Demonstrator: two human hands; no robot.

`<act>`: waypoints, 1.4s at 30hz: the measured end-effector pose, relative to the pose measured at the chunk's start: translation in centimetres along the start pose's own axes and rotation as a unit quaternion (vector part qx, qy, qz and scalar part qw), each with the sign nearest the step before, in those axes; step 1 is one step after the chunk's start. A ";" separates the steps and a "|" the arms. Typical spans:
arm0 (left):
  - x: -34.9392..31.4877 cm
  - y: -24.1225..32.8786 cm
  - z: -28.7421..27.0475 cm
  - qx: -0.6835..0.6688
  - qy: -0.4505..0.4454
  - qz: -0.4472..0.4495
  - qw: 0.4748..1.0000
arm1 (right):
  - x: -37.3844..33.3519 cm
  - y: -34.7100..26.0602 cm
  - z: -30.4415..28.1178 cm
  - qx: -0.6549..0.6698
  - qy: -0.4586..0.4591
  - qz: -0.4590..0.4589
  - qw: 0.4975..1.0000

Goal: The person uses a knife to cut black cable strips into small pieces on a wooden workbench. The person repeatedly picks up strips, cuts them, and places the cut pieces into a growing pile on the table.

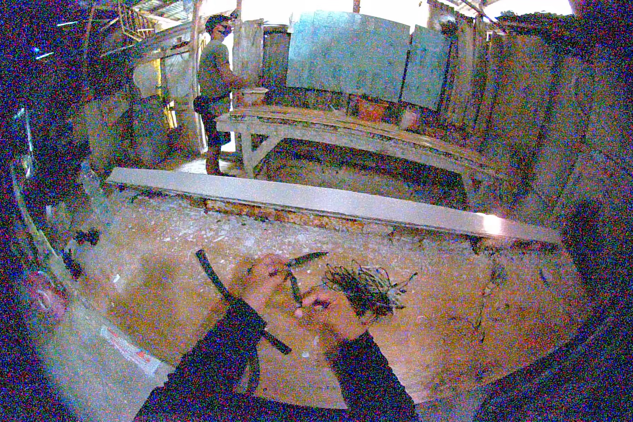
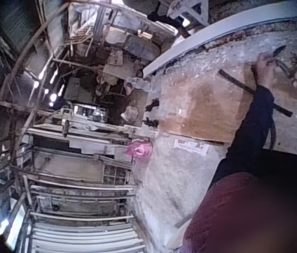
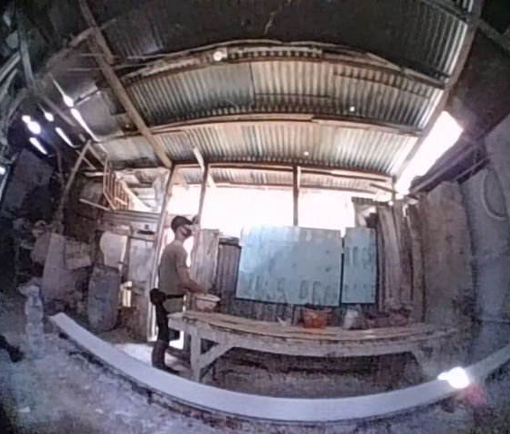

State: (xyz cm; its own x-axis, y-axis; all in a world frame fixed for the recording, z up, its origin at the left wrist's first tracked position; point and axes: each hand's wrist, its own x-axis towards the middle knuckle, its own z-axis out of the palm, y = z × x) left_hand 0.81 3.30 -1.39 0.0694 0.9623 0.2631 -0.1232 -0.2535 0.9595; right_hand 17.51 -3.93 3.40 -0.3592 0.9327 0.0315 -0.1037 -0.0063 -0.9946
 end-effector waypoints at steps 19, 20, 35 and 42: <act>-2.9 3.1 3.2 -0.155 -0.330 -0.046 0.930 | 1.4 0.6 -2.1 -0.223 0.347 -0.177 0.894; -2.9 3.2 3.3 -0.169 -0.361 -0.054 0.916 | 1.2 0.5 -2.2 -0.165 0.344 -0.183 0.906; -0.9 2.9 0.3 0.366 0.120 0.021 0.923 | 1.7 1.9 -1.5 -0.096 0.185 -0.093 0.974; -0.5 2.3 -0.6 0.333 0.150 0.039 0.930 | 0.5 0.9 -0.3 -0.052 -0.051 0.020 0.997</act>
State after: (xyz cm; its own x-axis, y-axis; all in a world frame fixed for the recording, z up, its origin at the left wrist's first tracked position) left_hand -0.11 2.31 0.60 -0.2060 0.8974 0.3903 0.5319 -0.2321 0.8144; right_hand 17.50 -3.35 2.53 -0.4540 0.8910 -0.0046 0.0084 -0.0009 -1.0000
